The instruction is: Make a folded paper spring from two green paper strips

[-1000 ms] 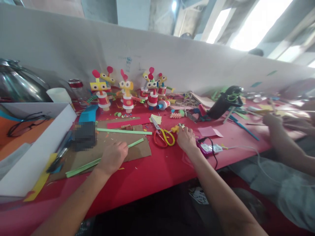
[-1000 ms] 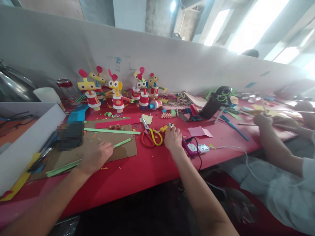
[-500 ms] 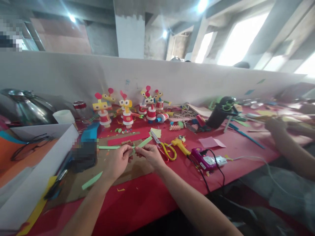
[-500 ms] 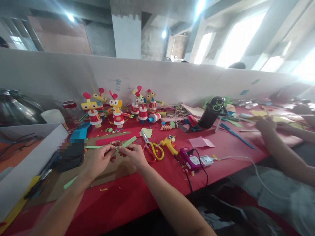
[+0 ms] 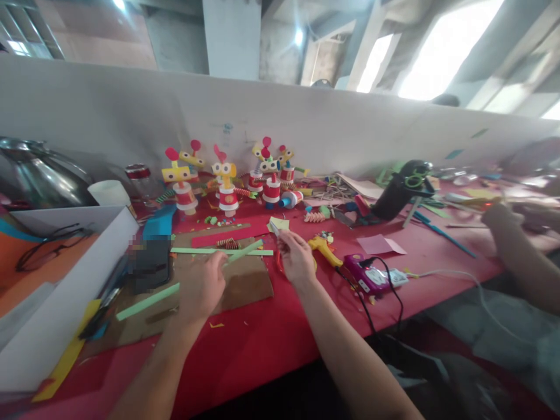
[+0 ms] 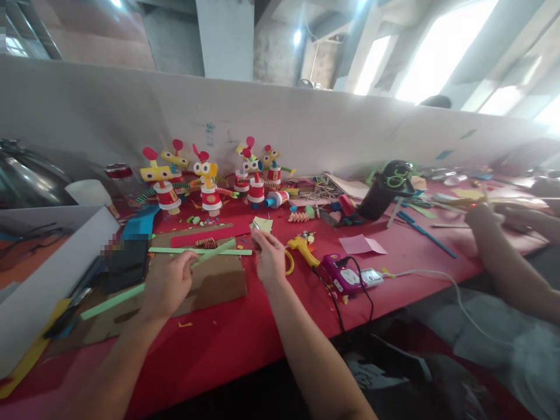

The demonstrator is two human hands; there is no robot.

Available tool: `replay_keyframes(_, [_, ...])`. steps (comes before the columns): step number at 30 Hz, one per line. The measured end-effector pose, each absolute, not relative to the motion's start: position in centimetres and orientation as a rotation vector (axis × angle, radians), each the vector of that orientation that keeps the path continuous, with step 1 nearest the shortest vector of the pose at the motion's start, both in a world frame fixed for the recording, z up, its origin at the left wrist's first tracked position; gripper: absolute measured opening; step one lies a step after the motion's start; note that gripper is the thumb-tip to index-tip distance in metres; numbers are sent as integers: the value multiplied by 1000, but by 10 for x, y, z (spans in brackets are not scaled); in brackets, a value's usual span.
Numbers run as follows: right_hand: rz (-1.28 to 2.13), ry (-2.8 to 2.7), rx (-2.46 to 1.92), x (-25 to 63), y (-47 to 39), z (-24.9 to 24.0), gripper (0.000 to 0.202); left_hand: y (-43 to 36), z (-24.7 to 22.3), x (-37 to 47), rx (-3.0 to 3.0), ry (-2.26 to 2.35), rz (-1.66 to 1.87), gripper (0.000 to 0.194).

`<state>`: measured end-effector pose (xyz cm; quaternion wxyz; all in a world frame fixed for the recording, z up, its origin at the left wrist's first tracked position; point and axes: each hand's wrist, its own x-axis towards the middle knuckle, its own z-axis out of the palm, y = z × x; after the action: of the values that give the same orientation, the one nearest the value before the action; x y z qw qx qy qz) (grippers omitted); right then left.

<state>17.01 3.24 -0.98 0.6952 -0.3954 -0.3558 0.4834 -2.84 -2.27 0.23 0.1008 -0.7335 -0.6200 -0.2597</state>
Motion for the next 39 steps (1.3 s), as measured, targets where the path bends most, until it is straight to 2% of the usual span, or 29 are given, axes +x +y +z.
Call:
replay_keyframes(2, [877, -947, -925, 174, 32, -8, 20, -22, 2, -34, -2138, -1764, -674, 24])
replay_keyframes(8, [378, -1957, -951, 154, 14, -12, 18, -25, 10, -34, -2352, -1455, -570, 25])
replay_keyframes(15, [259, -2140, -1010, 156, 12, -18, 21, -22, 11, -44, -2300, -1544, -802, 27])
replay_keyframes(19, [226, -2124, -982, 156, 12, -18, 19, -18, 7, -52, -2184, -1567, -954, 20])
replay_keyframes(22, [275, -1942, -985, 151, 10, -19, 18, -18, 6, -52, -1849, -1642, -1343, 14])
replay_keyframes(24, [359, -1818, -969, 147, 8, -19, 18, -17, 5, -48, -1739, -1783, -1667, 18])
replay_keyframes(28, [484, -1724, -922, 139, 2, -18, 16, -12, -1, -31, -2040, -2259, -2426, 29])
replay_keyframes(31, [535, -1765, -916, 133, -5, -17, 16, -11, -4, -21, -1926, -2273, -2998, 28])
replay_keyframes(33, [620, -1820, -897, 131, -9, -17, 16, -12, -4, -19, -1854, -2231, -3185, 24])
replay_keyframes(36, [840, -1764, -901, 130, -11, -15, 17, -15, -1, -20, -2097, -2287, -3043, 20])
replay_keyframes(39, [1142, -1543, -851, 131, -6, -15, 24, -18, 4, -22, -2553, -2393, -2403, 21])
